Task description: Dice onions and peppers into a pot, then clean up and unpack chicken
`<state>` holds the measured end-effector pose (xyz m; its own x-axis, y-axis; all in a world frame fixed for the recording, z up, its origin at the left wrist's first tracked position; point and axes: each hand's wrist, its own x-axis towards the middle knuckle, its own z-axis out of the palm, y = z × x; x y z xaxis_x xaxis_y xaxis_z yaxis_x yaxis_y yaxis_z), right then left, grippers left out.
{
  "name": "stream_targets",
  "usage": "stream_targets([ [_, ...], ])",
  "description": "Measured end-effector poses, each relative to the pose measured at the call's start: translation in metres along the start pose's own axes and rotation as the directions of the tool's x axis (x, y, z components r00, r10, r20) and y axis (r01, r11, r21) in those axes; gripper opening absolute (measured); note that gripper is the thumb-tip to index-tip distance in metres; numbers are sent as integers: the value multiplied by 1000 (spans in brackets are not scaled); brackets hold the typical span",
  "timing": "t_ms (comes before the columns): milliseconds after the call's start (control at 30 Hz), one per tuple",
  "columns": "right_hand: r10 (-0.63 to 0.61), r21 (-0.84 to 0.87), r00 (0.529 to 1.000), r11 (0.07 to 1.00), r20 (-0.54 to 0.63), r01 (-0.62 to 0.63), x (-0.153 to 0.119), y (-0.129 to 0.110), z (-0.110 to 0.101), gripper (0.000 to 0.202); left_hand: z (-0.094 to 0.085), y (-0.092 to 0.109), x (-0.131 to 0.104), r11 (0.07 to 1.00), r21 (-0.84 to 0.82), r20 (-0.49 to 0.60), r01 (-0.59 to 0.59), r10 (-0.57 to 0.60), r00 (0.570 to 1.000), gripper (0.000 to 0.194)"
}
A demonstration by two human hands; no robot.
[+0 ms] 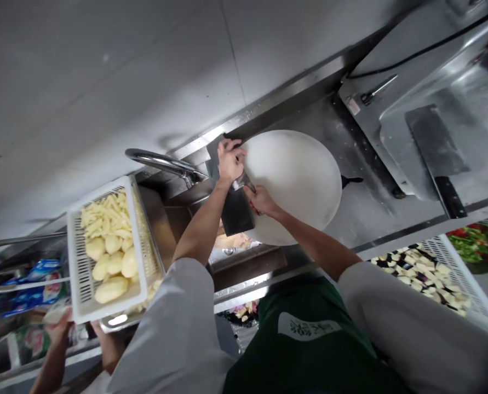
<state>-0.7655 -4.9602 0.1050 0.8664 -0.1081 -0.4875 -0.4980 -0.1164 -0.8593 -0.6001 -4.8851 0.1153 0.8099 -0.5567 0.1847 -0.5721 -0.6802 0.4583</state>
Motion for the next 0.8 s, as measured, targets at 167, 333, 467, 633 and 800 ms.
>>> stream_targets([
  [167,62,-19,995,998,81,-61,-97,59,-9,39,25,47,-104,999,-4,34,-32,32,999,21],
  [333,-28,-127,1000,991,12,30,-64,24,-10,40,14,27,-68,999,-47,-68,-25,21,997,21],
  [467,-72,-81,997,994,-16,70,-13,-3,-8,41,3,3,-13,998,-69,-118,-14,5,993,22],
  [633,33,-141,999,990,22,-29,-104,67,-14,38,26,54,-119,1000,-18,-76,-15,14,997,19],
  [800,-53,-211,998,976,32,59,-50,21,-8,46,11,22,-59,998,-61,-66,8,-13,998,21],
])
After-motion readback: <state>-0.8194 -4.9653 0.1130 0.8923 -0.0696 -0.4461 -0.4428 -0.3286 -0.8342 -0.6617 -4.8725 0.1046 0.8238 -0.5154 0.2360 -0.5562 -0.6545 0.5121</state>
